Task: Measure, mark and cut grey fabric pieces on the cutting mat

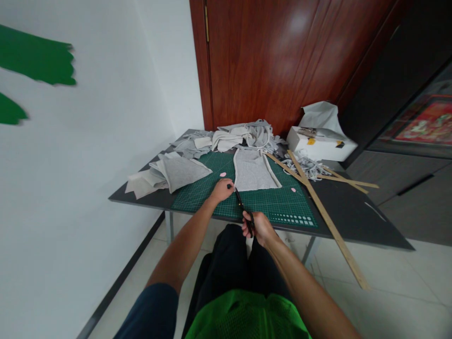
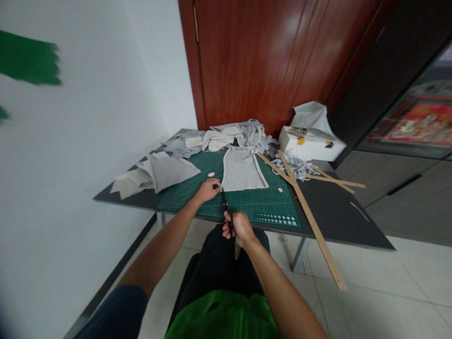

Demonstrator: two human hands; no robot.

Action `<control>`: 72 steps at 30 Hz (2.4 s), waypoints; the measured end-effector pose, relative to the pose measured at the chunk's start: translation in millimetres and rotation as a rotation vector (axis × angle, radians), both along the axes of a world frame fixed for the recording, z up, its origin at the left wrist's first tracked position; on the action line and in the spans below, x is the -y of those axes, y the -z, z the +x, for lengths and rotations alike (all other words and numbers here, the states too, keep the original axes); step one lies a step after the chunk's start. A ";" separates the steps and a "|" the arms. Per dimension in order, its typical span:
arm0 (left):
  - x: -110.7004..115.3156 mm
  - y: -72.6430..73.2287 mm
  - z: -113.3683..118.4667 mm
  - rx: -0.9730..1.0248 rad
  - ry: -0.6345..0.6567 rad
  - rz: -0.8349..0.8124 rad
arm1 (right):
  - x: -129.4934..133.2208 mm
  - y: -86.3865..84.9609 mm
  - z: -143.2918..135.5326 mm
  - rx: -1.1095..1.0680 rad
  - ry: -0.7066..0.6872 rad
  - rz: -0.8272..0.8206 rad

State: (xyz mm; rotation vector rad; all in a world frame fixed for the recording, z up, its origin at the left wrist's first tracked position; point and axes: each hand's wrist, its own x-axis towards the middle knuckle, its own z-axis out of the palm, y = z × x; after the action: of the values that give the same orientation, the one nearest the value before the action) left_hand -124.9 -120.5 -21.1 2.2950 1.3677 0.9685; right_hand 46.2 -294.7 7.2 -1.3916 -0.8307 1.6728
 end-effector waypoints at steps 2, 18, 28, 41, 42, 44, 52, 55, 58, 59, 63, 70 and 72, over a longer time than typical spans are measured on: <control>0.9 -0.7 0.6 0.004 -0.007 0.001 | -0.3 -1.2 0.3 -0.006 0.002 -0.006; -35.8 -2.3 16.7 -0.146 -0.125 -0.025 | -0.7 -6.9 -0.7 -0.047 0.018 -0.015; -52.3 3.1 -0.8 -0.102 0.026 -0.006 | 1.4 -0.1 1.3 -0.118 0.011 -0.031; -48.3 7.7 -3.3 -0.105 -0.005 0.007 | -9.5 0.4 0.4 -0.132 0.001 -0.044; -48.1 7.9 -3.4 -0.101 -0.007 0.004 | -10.0 0.0 0.0 -0.126 0.002 -0.042; -47.7 8.3 -3.4 -0.094 -0.010 -0.001 | -10.1 -1.0 -0.9 -0.101 0.009 -0.033; -45.6 6.0 -2.6 -0.084 -0.014 0.007 | -13.9 -5.9 -4.2 -0.060 0.018 -0.039; -44.6 5.3 -2.3 -0.077 -0.015 0.011 | -17.7 -5.8 -6.5 -0.049 0.021 -0.036; -43.9 5.4 -2.0 -0.068 -0.023 0.012 | -19.1 -4.3 -7.5 -0.024 0.028 -0.027; -43.8 5.5 -1.9 -0.067 -0.023 0.012 | -19.2 -3.7 -7.4 -0.021 0.029 -0.023; -43.7 5.2 -1.5 -0.067 -0.023 0.012 | -21.2 -4.4 -6.7 -0.037 0.019 -0.028; -42.0 3.9 -1.5 -0.052 -0.020 0.008 | -25.9 -13.4 -11.5 0.028 0.021 -0.043; -41.9 3.8 -1.5 -0.052 -0.028 0.003 | -25.7 -14.3 -11.5 0.033 0.019 -0.042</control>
State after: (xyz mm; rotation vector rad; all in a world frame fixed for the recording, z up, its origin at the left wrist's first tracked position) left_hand -126.4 -78.6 -24.9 2.3246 1.4232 0.9253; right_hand 34.7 -269.0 21.5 -1.4554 -0.8025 1.6659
